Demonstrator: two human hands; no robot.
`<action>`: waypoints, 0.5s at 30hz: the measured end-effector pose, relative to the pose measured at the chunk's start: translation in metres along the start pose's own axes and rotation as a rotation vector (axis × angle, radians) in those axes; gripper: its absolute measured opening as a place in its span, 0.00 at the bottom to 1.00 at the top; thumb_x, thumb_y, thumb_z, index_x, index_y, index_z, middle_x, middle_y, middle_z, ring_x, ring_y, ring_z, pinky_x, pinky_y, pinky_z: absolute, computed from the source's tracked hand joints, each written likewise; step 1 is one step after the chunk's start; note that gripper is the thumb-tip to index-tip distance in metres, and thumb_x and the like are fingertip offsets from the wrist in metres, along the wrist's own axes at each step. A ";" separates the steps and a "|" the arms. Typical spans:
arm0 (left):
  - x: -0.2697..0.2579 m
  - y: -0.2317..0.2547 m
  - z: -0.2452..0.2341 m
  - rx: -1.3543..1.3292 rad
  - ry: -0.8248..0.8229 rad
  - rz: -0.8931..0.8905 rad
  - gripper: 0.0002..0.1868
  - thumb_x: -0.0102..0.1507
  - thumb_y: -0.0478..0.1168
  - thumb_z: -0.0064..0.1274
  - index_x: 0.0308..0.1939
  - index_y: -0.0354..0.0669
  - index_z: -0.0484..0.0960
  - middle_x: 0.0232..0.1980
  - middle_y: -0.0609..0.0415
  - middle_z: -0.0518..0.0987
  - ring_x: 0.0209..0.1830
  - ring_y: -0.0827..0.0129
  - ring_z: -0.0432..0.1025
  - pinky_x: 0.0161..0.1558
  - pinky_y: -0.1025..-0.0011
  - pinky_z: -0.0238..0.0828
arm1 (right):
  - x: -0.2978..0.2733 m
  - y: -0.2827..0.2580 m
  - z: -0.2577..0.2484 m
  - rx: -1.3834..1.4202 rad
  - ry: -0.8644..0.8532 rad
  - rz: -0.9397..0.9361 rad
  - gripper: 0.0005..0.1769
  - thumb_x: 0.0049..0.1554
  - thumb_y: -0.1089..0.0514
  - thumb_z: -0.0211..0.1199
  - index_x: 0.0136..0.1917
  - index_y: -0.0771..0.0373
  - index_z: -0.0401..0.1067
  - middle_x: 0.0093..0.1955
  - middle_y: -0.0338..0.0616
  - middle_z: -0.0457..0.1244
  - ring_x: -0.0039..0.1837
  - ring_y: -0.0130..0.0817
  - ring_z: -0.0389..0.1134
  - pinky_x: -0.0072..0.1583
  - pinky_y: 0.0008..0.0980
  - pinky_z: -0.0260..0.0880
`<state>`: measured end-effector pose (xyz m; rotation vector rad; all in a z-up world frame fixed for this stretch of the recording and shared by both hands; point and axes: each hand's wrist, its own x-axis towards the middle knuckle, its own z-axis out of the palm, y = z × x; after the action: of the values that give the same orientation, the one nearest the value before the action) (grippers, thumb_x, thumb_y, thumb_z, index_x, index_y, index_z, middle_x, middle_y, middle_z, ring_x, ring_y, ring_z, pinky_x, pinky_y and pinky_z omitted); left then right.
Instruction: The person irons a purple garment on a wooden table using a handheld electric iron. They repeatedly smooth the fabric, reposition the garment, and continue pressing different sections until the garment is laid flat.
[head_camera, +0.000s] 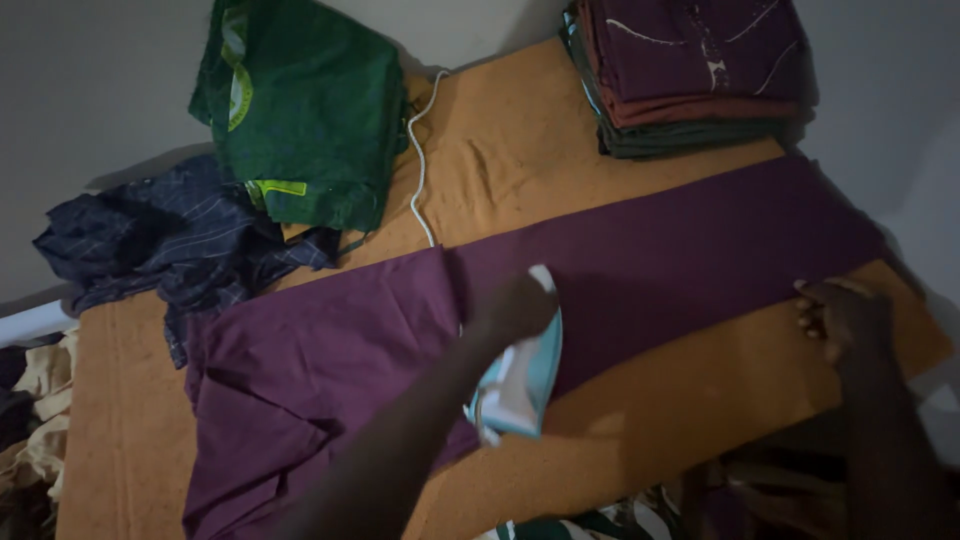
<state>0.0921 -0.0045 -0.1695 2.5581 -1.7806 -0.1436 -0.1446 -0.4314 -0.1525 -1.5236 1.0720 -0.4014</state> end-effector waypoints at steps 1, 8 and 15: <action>-0.015 0.018 -0.026 0.001 0.000 0.002 0.19 0.72 0.42 0.37 0.43 0.32 0.83 0.36 0.36 0.82 0.36 0.43 0.79 0.42 0.45 0.76 | -0.008 -0.009 0.004 0.001 0.002 0.000 0.12 0.62 0.57 0.70 0.42 0.60 0.69 0.37 0.42 0.64 0.34 0.31 0.61 0.35 0.33 0.58; -0.047 0.058 -0.116 -0.755 0.082 -0.727 0.25 0.66 0.50 0.48 0.45 0.23 0.76 0.40 0.27 0.80 0.43 0.37 0.79 0.46 0.48 0.78 | -0.013 -0.014 0.012 -0.027 0.019 -0.012 0.11 0.62 0.58 0.70 0.43 0.62 0.70 0.37 0.43 0.64 0.33 0.31 0.61 0.34 0.33 0.57; 0.024 -0.031 -0.066 -0.530 0.351 -0.781 0.24 0.64 0.51 0.51 0.47 0.29 0.78 0.47 0.27 0.80 0.50 0.35 0.76 0.53 0.45 0.72 | -0.017 -0.018 0.011 0.006 0.028 0.026 0.11 0.60 0.57 0.71 0.42 0.62 0.70 0.36 0.42 0.64 0.33 0.29 0.62 0.34 0.32 0.58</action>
<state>0.1354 -0.0180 -0.1076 2.4909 -0.4772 -0.1365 -0.1378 -0.4126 -0.1340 -1.5018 1.1101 -0.4083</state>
